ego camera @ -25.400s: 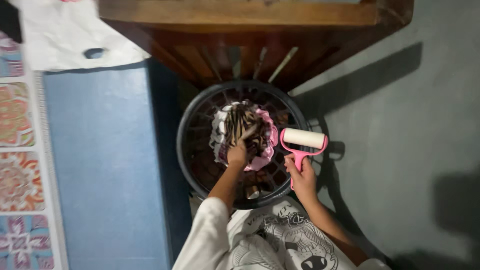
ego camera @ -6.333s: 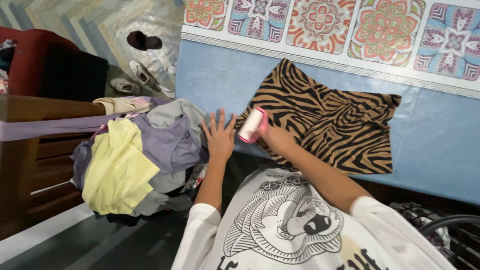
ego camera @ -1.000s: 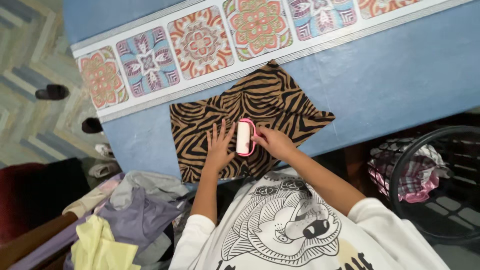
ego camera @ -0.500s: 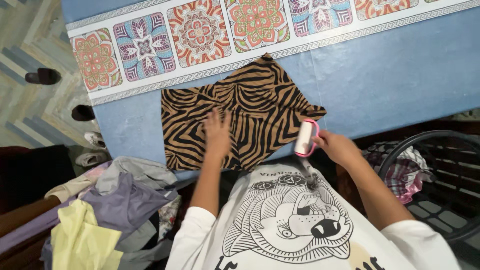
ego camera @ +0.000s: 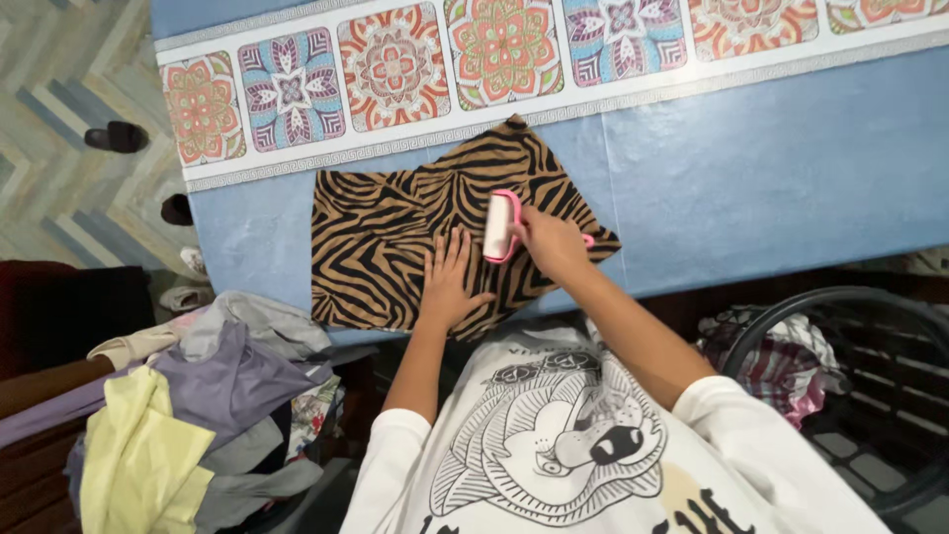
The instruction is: The person uses a lint roller to clean several items of clothing, including a yellow t-shirt, a tiger-print garment, and cow-print pajama pants, on a table.
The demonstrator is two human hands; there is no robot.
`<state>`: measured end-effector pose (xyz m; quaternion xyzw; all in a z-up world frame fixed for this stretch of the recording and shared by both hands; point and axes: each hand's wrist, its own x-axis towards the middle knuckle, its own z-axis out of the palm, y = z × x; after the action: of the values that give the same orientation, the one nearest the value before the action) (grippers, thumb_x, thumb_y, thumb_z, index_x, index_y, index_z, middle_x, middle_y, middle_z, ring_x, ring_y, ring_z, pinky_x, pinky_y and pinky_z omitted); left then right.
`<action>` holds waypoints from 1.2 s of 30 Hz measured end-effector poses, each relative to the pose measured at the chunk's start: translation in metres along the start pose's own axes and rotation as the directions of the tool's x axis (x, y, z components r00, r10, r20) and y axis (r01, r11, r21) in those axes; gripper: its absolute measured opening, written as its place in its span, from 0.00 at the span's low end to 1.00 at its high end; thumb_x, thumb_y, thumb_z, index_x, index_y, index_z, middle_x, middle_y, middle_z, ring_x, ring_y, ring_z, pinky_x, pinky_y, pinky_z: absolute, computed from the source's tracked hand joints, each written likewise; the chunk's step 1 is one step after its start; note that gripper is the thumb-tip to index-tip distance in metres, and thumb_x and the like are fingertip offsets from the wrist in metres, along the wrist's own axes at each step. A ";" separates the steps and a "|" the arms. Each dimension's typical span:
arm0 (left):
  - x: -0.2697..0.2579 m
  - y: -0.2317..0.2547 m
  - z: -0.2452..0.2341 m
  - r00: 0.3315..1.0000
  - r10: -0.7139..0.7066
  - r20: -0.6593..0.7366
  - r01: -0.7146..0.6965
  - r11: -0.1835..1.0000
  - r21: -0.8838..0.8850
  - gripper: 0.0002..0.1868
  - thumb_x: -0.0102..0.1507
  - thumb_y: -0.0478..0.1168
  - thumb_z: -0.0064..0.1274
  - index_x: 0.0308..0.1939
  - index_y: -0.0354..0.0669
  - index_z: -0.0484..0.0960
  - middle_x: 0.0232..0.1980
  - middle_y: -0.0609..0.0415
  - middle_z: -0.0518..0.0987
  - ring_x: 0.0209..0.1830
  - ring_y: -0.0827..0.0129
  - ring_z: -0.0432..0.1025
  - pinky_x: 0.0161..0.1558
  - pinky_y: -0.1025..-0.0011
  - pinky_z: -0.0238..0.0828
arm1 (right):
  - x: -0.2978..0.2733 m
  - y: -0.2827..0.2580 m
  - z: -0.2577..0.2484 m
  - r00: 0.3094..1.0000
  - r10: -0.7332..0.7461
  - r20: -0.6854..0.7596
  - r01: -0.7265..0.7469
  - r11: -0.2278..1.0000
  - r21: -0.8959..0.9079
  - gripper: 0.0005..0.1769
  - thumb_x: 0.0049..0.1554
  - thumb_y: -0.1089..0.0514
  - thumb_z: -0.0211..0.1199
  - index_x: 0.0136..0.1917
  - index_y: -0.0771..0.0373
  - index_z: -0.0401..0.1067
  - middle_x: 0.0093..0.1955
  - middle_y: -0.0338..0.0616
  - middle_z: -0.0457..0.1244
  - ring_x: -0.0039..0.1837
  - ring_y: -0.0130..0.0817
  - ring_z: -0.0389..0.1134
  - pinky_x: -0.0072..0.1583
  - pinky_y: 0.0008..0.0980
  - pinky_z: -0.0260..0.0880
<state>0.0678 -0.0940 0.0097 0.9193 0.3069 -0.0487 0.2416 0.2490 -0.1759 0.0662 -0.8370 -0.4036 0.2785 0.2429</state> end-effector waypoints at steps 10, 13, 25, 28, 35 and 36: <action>0.004 0.007 -0.008 0.997 -0.074 0.013 0.075 0.997 -0.028 0.59 0.36 0.58 0.60 0.63 0.52 0.42 0.67 0.56 0.41 0.67 0.57 0.35 0.62 0.56 0.32 | -0.050 0.123 -0.088 0.932 0.338 0.130 -0.226 0.824 -0.520 0.18 0.49 0.43 0.46 0.43 0.55 0.68 0.42 0.47 0.64 0.47 0.45 0.65 0.51 0.47 0.57; 0.000 -0.001 -0.003 0.993 -0.022 -0.112 -0.003 0.976 -0.217 0.45 0.45 0.49 0.56 0.62 0.51 0.51 0.67 0.49 0.44 0.66 0.53 0.38 0.61 0.55 0.34 | -0.056 0.094 -0.111 0.963 0.267 0.035 -0.240 0.909 -0.342 0.21 0.54 0.43 0.43 0.46 0.60 0.65 0.39 0.54 0.63 0.44 0.54 0.63 0.46 0.46 0.60; -0.065 -0.015 0.013 0.907 -0.329 -0.262 0.268 0.933 -0.241 0.35 0.51 0.41 0.48 0.61 0.51 0.54 0.66 0.48 0.46 0.65 0.48 0.41 0.60 0.51 0.34 | -0.015 -0.005 0.070 0.818 -0.324 0.476 0.455 0.870 -0.189 0.16 0.49 0.45 0.50 0.43 0.58 0.66 0.38 0.50 0.64 0.42 0.47 0.65 0.46 0.46 0.61; -0.064 -0.006 0.005 0.888 -0.372 -0.269 0.308 0.917 -0.252 0.32 0.54 0.47 0.49 0.60 0.50 0.57 0.66 0.47 0.48 0.64 0.48 0.41 0.59 0.51 0.32 | 0.011 0.030 0.044 0.678 0.162 0.717 0.376 0.761 -0.528 0.17 0.41 0.46 0.58 0.42 0.54 0.72 0.45 0.43 0.63 0.48 0.41 0.65 0.50 0.42 0.63; -0.018 0.014 0.032 0.818 -0.452 -0.356 0.448 0.888 -0.098 0.20 0.48 0.45 0.50 0.40 0.40 0.68 0.45 0.47 0.67 0.47 0.55 0.61 0.49 0.57 0.54 | 0.010 0.052 -0.078 0.923 0.025 0.385 0.103 0.945 -0.309 0.21 0.52 0.43 0.44 0.44 0.57 0.70 0.42 0.50 0.63 0.45 0.44 0.63 0.46 0.36 0.60; -0.011 0.012 0.035 0.840 -0.402 -0.365 0.419 0.907 -0.035 0.19 0.45 0.43 0.50 0.38 0.41 0.68 0.41 0.49 0.68 0.45 0.57 0.62 0.46 0.57 0.55 | 0.006 0.045 -0.082 0.952 0.006 0.306 0.077 0.963 -0.257 0.21 0.54 0.43 0.44 0.43 0.61 0.69 0.40 0.52 0.63 0.43 0.45 0.62 0.45 0.35 0.60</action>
<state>0.0686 -0.1249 -0.0133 0.8304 0.5345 0.0648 0.1431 0.3309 -0.2108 0.0954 -0.8016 -0.4849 0.3428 0.0687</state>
